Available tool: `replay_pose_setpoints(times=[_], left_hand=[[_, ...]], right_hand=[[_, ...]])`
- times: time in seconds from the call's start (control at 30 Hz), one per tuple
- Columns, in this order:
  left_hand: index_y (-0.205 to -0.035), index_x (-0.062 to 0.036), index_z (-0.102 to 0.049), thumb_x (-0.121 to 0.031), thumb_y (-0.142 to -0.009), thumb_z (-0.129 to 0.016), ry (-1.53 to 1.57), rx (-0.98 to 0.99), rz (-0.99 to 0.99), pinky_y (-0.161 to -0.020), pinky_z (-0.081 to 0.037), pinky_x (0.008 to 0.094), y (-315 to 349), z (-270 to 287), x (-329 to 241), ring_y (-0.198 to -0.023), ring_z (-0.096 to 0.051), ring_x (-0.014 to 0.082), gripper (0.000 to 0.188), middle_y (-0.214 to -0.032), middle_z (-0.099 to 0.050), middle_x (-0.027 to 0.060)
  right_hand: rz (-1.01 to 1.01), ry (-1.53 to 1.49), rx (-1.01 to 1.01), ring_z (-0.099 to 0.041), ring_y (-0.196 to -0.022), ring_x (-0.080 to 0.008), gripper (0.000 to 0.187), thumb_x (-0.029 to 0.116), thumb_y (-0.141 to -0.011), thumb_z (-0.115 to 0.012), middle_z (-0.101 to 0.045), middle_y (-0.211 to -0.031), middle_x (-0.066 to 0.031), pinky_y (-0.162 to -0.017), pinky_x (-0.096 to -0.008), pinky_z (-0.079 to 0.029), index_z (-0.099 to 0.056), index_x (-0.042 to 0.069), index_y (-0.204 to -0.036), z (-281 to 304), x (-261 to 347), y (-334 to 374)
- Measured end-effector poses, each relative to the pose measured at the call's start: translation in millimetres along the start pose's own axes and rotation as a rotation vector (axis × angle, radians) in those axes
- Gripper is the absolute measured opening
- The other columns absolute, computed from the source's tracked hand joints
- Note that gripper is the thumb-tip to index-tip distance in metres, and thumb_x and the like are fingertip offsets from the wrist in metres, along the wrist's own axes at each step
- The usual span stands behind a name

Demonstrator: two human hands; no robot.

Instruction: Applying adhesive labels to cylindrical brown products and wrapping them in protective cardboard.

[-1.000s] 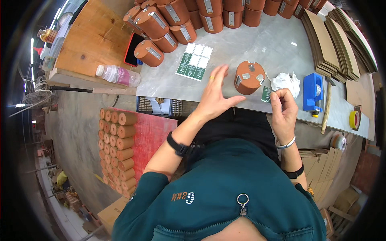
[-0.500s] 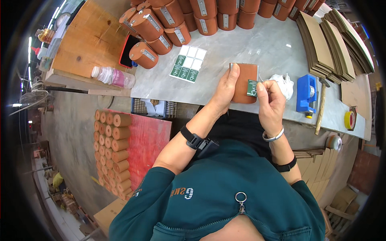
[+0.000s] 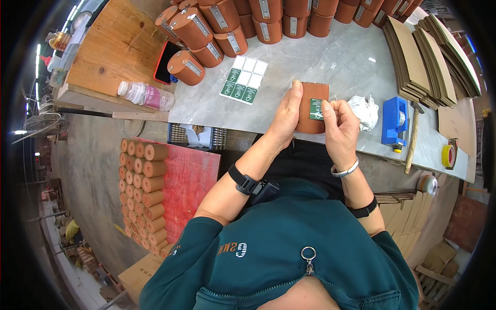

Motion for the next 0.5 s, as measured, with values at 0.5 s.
replay_pose_setpoints(times=[0.5], left_hand=[[-0.132, -0.0028, -0.058, -0.068, -0.108, -0.035, 0.001, -0.008, 0.024, -0.102, -0.052, 0.0336, 2.9, 1.3, -0.1, -0.115, -0.063, 0.0163, 0.073, -0.123, -0.065, 0.0102]], right_hand=[[0.006, 0.07, -0.027, -0.031, -0.059, -0.0019, 0.024, 0.015, -0.102, -0.07, -0.04, -0.061, 0.009, -0.05, -0.0254, -0.028, -0.061, 0.003, -0.083, -1.2, -3.5, 0.7]])
Point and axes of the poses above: each hand's wrist, its own y-axis away from the middle knuckle, its own z-axis out of the back of the hand, x = y × z, the point moved 7 cm from there along -y, towards the middle knuckle
